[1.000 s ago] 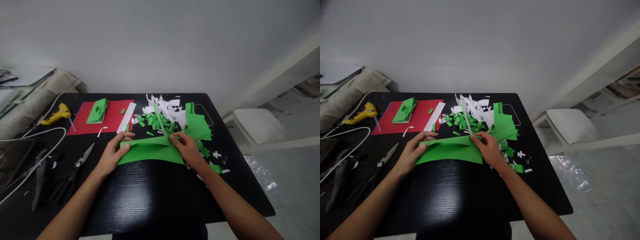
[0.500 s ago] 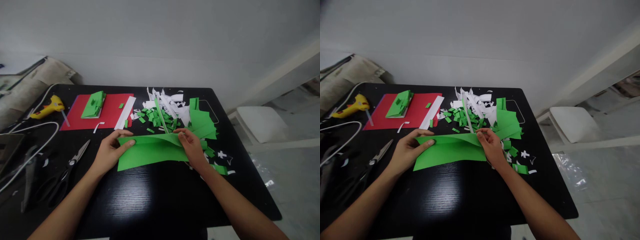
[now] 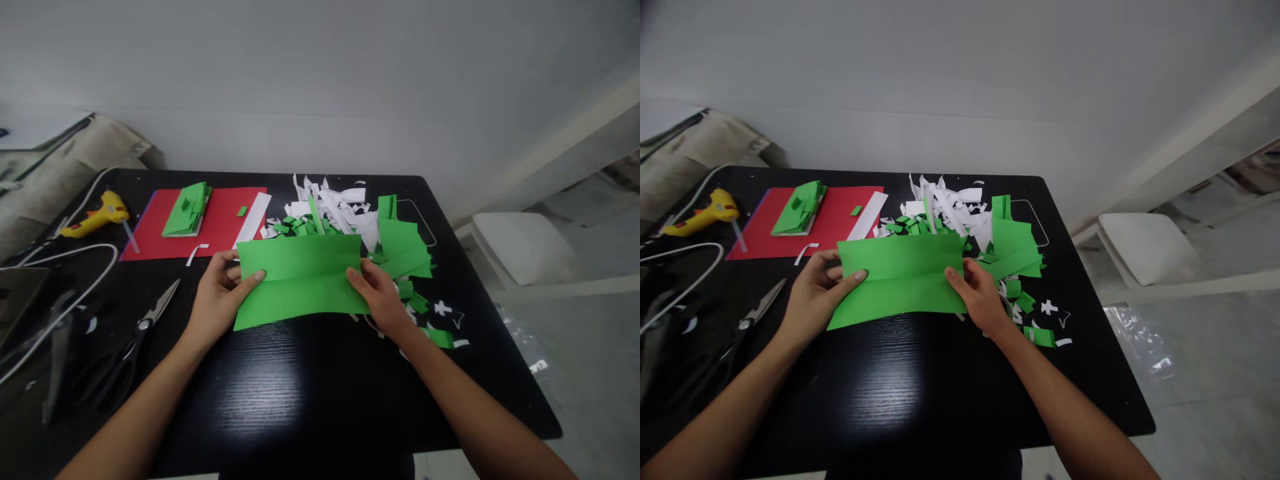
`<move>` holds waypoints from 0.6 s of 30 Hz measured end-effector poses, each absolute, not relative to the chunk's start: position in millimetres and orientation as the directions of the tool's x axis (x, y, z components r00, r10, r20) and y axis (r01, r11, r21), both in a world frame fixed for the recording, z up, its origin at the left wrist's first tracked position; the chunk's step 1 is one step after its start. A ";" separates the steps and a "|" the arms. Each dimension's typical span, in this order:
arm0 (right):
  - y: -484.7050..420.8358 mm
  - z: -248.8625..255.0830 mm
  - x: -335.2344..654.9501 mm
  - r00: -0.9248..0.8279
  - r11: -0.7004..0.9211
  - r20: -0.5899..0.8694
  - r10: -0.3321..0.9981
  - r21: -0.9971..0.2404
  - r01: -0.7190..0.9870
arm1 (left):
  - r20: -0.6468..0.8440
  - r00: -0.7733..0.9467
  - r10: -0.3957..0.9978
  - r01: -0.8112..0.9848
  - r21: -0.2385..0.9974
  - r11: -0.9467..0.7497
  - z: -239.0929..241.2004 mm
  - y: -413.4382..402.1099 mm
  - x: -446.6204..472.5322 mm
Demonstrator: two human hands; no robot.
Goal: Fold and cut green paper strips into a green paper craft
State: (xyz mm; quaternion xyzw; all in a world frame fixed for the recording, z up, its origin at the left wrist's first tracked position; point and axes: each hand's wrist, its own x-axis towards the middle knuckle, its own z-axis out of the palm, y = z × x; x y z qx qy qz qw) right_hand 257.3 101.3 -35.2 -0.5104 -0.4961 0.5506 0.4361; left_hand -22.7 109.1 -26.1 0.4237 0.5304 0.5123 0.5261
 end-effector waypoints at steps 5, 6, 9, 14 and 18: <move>99.3 -32.9 251.2 -0.060 -0.177 -0.172 0.983 -0.979 -0.100 | -0.034 -0.159 0.987 -0.003 0.999 0.034 -27.3 107.9 -23.8; 98.4 -33.1 250.8 -0.047 -0.180 -0.176 0.983 -0.977 -0.113 | -0.009 -0.170 0.985 0.022 1.000 0.013 -27.3 107.7 -24.1; 95.4 -34.3 251.1 0.008 -0.151 -0.153 0.988 -0.984 -0.096 | 0.061 -0.167 0.984 0.102 0.994 -0.045 -27.2 107.9 -25.7; 95.2 -33.3 252.8 0.006 -0.023 -0.023 1.000 -0.996 0.089 | 0.103 -0.064 0.993 0.259 0.962 -0.083 -27.3 108.8 -32.5; 98.2 -30.5 253.6 -0.041 0.075 0.069 0.997 -0.979 0.190 | 0.041 0.043 0.998 0.290 0.956 -0.051 -25.9 108.2 -36.8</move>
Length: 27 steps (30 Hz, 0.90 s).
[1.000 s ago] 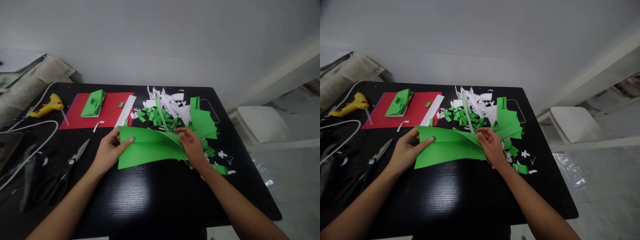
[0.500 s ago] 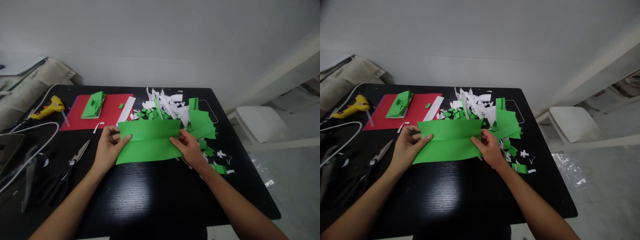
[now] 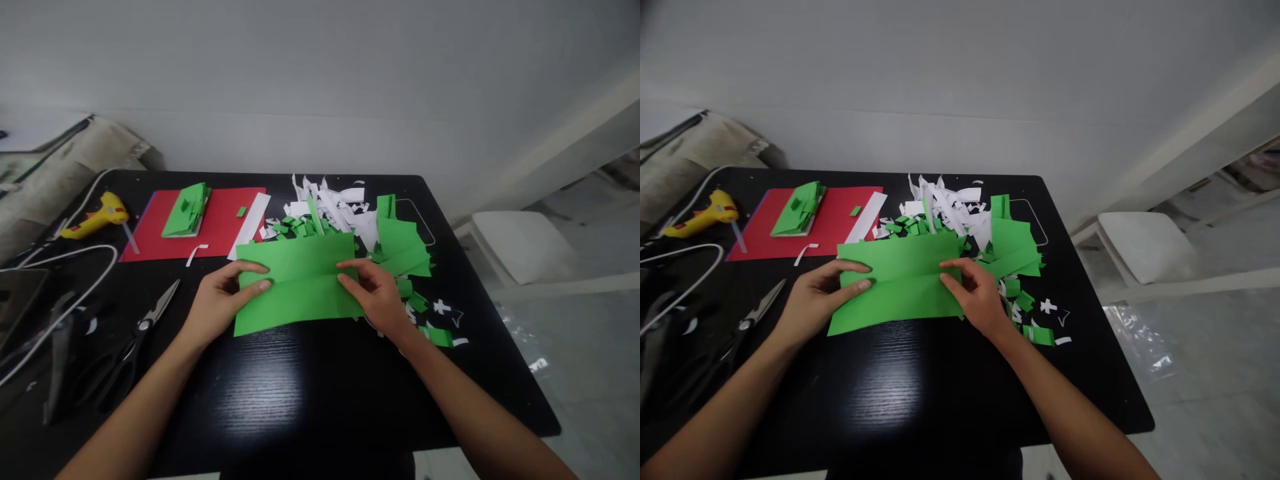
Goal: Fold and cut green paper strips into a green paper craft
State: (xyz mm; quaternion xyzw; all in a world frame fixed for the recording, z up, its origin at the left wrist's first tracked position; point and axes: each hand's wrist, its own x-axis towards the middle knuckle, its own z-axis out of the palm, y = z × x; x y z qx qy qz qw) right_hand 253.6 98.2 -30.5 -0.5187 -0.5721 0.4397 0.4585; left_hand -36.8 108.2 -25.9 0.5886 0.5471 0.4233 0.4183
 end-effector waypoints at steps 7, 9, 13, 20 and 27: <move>100.9 -32.9 256.8 -0.006 0.030 0.030 1.000 -0.980 0.198 | 0.012 0.183 0.983 0.194 0.980 -0.048 -25.2 108.2 -34.8; 101.2 -33.0 256.8 0.008 0.017 0.019 1.000 -0.984 0.178 | 0.037 0.144 0.989 0.189 0.980 -0.065 -26.6 108.3 -34.5; 99.7 -31.4 255.6 0.034 -0.019 -0.014 0.999 -0.987 0.162 | 0.056 0.038 0.998 0.249 0.966 -0.063 -26.3 106.7 -34.5; 98.3 -31.4 252.4 0.111 0.042 0.060 0.992 -0.986 0.159 | 0.343 -0.049 0.938 0.428 0.856 -0.290 -20.1 102.0 -34.5; 90.4 -17.5 252.6 0.014 0.222 0.226 0.974 -0.964 0.146 | 0.433 -0.116 0.894 0.388 0.848 -0.361 -5.5 94.5 -29.1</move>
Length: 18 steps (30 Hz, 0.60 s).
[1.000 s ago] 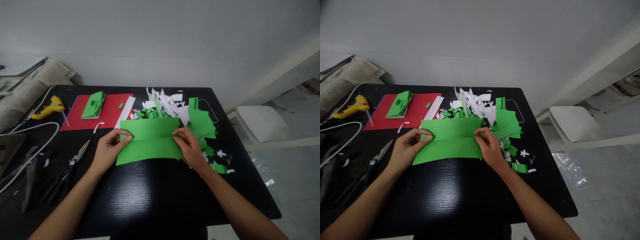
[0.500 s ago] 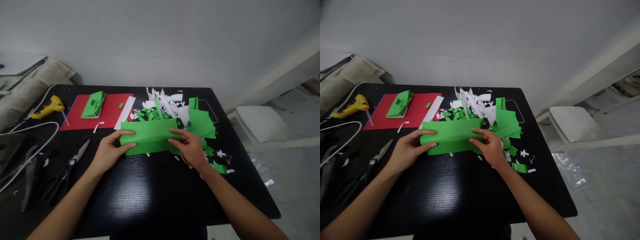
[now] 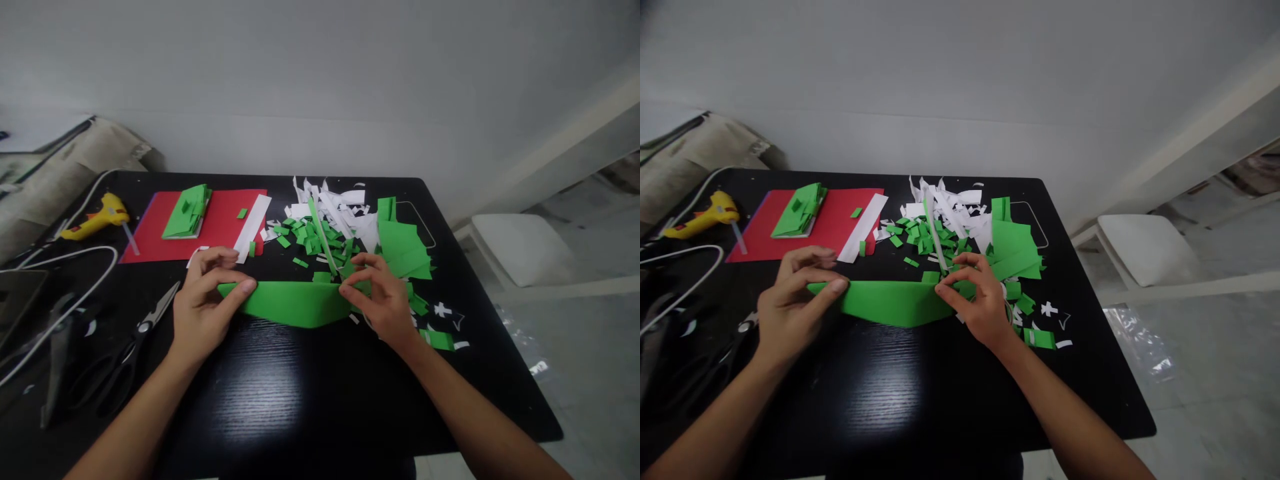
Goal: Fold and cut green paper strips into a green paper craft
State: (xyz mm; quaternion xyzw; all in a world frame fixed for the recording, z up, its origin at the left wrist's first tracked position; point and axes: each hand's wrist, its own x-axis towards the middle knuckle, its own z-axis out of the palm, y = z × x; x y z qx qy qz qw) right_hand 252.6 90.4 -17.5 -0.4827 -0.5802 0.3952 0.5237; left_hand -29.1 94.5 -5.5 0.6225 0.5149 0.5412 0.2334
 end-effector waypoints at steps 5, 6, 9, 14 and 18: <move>84.2 -3.4 257.4 -0.406 -0.133 -0.114 0.907 -0.991 -0.019 | 0.138 -0.078 0.987 0.257 0.960 -0.114 -4.9 87.6 -28.0; 83.6 -2.4 257.1 -0.492 -0.197 -0.171 0.854 -0.980 0.001 | 0.088 -0.052 0.995 0.253 0.965 -0.072 -5.4 87.1 -27.3; 80.0 -4.1 249.7 -0.629 -0.308 -0.274 0.728 -0.950 0.056 | -0.016 0.122 0.992 0.233 0.972 -0.013 -6.5 85.8 -20.9; 68.2 -17.3 227.5 -0.551 -0.325 -0.327 0.768 -0.940 0.106 | -0.060 0.332 0.941 0.287 0.957 -0.040 -14.1 80.6 -3.0; 65.2 -24.2 220.9 -0.501 -0.281 -0.310 0.808 -0.950 0.135 | -0.108 0.381 0.918 0.306 0.952 -0.015 -22.7 78.3 1.4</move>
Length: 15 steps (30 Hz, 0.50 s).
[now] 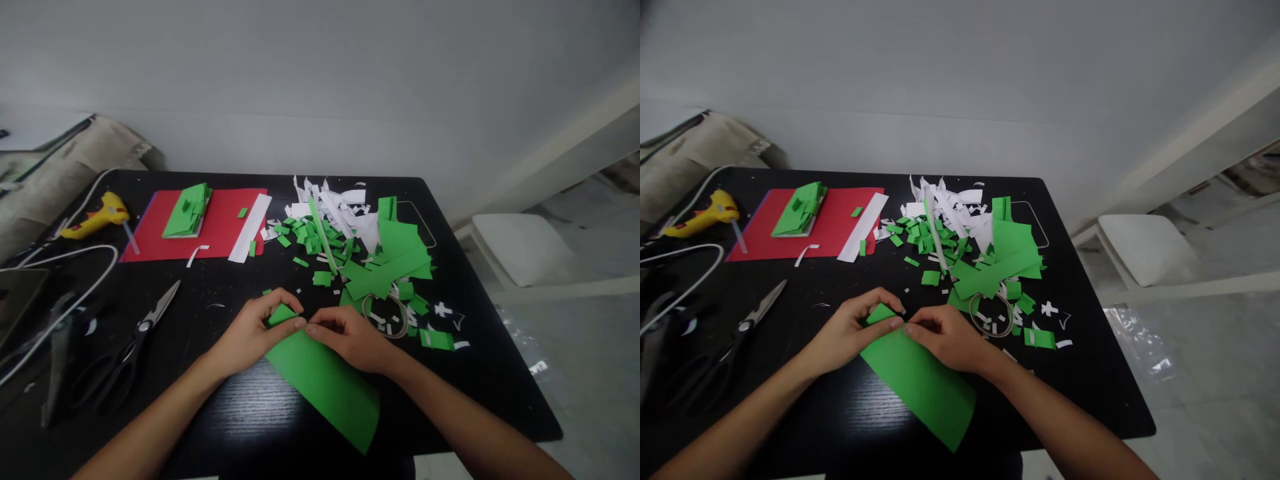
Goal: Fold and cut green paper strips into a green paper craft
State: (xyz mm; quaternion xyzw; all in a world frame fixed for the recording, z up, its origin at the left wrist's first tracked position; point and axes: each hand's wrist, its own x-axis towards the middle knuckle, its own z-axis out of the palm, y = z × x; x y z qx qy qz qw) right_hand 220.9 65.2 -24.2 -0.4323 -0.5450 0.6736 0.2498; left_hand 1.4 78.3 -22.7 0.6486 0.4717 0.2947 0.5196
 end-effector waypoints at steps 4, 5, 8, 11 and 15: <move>67.0 -23.6 221.5 -0.466 -0.251 -0.291 0.836 -0.957 0.147 | -0.219 0.374 0.901 0.195 0.968 0.154 -23.9 79.5 -0.2; 67.0 -23.1 221.5 -0.462 -0.245 -0.288 0.839 -0.958 0.151 | -0.232 0.376 0.897 0.178 0.968 0.176 -22.9 79.9 -0.1; 66.4 -22.9 220.8 -0.456 -0.225 -0.276 0.846 -0.960 0.165 | -0.245 0.367 0.897 0.157 0.967 0.200 -18.8 81.6 0.7; 66.4 -24.3 220.7 -0.450 -0.197 -0.259 0.855 -0.964 0.180 | -0.265 0.321 0.909 0.135 0.963 0.233 -14.7 85.9 -2.2; 68.6 -26.6 222.6 -0.437 -0.189 -0.251 0.864 -0.965 0.181 | -0.270 0.121 0.955 0.099 0.961 0.259 -11.2 96.4 -16.1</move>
